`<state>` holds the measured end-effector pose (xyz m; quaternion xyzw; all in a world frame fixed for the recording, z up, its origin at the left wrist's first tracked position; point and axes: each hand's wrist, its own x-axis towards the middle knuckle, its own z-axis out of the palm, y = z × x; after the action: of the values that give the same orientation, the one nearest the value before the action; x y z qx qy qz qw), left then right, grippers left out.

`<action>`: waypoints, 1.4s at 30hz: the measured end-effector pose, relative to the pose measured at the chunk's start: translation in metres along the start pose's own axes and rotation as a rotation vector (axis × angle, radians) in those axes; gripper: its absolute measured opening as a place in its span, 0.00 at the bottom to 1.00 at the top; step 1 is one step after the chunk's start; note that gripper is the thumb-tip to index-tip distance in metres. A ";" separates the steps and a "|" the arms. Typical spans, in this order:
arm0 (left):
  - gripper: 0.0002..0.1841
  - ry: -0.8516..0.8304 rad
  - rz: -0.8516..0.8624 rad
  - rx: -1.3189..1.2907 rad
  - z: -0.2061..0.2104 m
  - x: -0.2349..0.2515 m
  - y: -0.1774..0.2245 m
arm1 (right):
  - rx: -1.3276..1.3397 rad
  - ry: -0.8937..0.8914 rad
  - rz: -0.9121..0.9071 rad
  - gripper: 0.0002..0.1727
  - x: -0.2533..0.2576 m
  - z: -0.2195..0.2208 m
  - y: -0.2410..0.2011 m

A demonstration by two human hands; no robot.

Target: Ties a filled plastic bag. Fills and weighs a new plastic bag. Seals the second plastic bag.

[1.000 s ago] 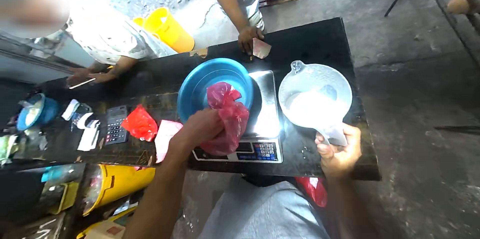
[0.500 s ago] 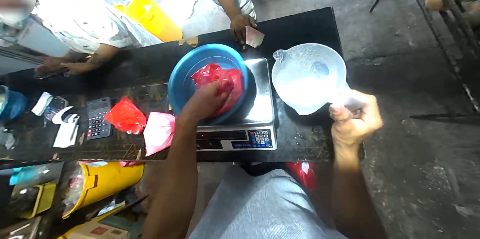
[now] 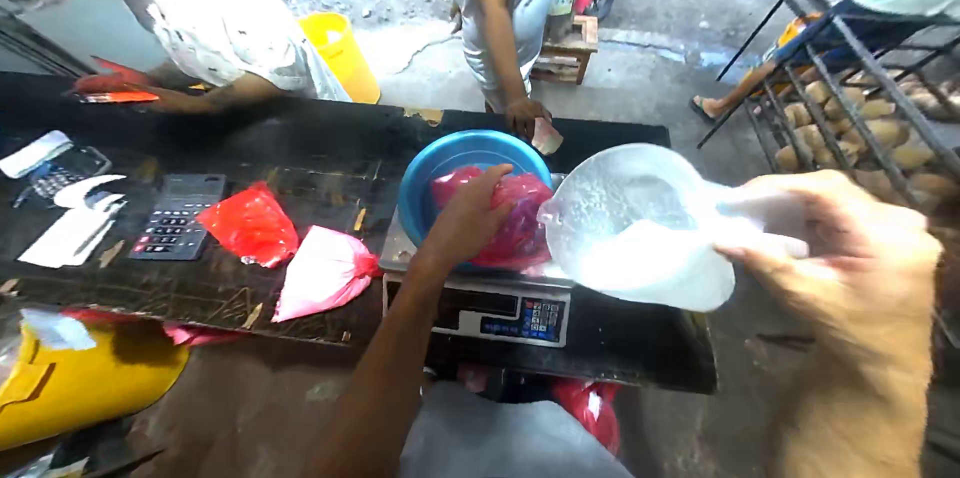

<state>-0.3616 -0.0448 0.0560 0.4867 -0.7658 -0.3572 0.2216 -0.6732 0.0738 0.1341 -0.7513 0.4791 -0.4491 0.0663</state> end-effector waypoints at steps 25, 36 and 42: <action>0.18 0.003 0.046 -0.222 -0.006 -0.003 -0.004 | -0.327 -0.276 -0.030 0.30 0.055 0.034 -0.035; 0.19 0.130 -0.018 -0.122 0.008 0.003 -0.018 | -0.341 -0.296 -0.043 0.27 0.060 0.022 -0.041; 0.18 0.157 0.005 -0.127 0.014 0.004 -0.022 | -0.400 -0.365 -0.090 0.28 0.073 0.030 -0.047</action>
<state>-0.3599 -0.0498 0.0307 0.4961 -0.7232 -0.3651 0.3123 -0.6100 0.0322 0.1860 -0.8386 0.5044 -0.2051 -0.0180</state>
